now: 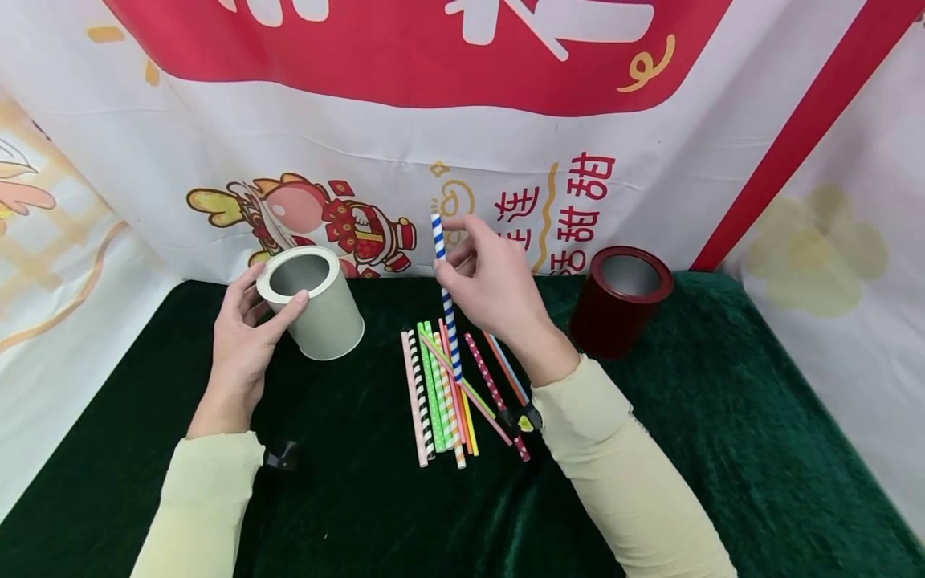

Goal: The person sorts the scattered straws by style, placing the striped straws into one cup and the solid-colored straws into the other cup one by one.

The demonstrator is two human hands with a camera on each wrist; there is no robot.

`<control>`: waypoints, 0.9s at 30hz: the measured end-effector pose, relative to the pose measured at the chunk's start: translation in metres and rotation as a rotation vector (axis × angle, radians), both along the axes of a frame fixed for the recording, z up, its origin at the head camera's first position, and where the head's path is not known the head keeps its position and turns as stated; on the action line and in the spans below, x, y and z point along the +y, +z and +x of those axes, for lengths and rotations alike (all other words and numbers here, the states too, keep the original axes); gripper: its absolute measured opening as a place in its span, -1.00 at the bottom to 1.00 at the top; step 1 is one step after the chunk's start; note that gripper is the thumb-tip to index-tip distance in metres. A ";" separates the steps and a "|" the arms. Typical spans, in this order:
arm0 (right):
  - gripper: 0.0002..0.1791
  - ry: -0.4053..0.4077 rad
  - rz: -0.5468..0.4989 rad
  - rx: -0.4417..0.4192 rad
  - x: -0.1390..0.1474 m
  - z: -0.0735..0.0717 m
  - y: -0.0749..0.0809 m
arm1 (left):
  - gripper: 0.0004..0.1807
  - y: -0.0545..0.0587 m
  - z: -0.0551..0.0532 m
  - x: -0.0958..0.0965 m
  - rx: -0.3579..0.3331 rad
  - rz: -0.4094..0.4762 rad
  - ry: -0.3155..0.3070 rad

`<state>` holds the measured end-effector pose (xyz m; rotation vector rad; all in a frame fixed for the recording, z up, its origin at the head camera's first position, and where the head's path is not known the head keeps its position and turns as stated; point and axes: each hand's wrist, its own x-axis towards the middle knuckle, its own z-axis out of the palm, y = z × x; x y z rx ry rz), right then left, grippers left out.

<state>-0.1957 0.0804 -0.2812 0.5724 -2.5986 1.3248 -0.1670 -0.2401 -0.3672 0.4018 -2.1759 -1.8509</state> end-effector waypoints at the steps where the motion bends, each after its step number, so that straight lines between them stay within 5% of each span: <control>1: -0.53 0.007 -0.019 -0.008 -0.002 -0.001 0.003 | -0.06 0.000 0.000 0.000 -0.002 0.003 -0.001; 10: -0.59 0.021 -0.237 -0.073 -0.017 -0.008 0.024 | -0.06 -0.001 -0.003 -0.005 -0.023 0.016 -0.017; 17: -0.61 -0.023 -0.424 -0.036 -0.029 -0.007 0.030 | -0.07 -0.001 -0.004 -0.004 0.000 0.030 -0.029; 27: -0.63 0.021 -0.652 0.051 -0.061 -0.007 0.031 | -0.01 -0.002 -0.006 -0.005 -0.006 0.089 -0.049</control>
